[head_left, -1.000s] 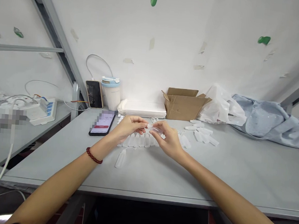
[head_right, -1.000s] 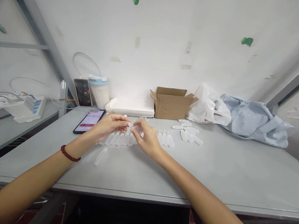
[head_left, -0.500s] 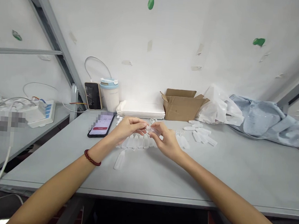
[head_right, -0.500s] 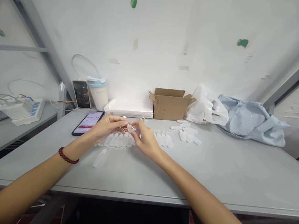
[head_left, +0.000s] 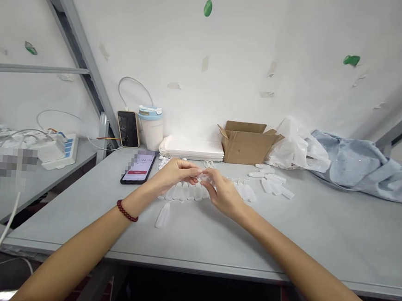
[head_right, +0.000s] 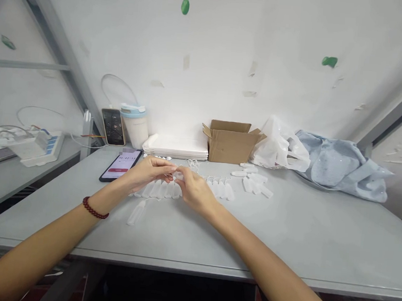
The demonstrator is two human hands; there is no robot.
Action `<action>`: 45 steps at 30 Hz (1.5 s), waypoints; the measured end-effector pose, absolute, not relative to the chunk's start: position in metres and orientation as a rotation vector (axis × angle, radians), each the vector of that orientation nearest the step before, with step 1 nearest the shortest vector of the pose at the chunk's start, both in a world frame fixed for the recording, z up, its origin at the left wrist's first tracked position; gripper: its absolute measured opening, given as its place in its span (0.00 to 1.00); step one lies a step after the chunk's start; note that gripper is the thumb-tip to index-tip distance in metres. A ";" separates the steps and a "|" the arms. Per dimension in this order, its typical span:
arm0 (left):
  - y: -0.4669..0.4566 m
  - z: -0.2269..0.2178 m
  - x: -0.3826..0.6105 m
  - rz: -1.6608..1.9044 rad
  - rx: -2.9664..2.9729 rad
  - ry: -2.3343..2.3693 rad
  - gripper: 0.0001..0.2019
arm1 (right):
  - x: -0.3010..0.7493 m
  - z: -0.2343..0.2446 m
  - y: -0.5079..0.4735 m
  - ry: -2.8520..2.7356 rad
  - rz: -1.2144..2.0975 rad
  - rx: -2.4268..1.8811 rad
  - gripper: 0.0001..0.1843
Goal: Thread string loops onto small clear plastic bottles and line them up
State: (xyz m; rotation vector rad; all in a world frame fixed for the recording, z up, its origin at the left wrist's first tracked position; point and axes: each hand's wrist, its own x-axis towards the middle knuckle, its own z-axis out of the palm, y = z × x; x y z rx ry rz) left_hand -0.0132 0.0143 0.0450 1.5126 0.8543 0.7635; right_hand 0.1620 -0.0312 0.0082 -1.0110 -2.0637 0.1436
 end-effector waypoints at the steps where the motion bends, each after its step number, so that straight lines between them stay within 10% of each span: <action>1: 0.014 0.045 -0.013 0.778 1.498 0.850 0.11 | 0.162 0.008 -0.031 -2.065 0.137 -1.012 0.12; 14: 0.010 0.055 -0.016 0.696 1.577 0.925 0.11 | 0.159 0.018 -0.037 -1.853 0.559 -1.105 0.11; 45: 0.013 0.050 -0.017 0.699 1.803 0.807 0.12 | 0.161 0.015 -0.036 -2.017 0.350 -1.075 0.08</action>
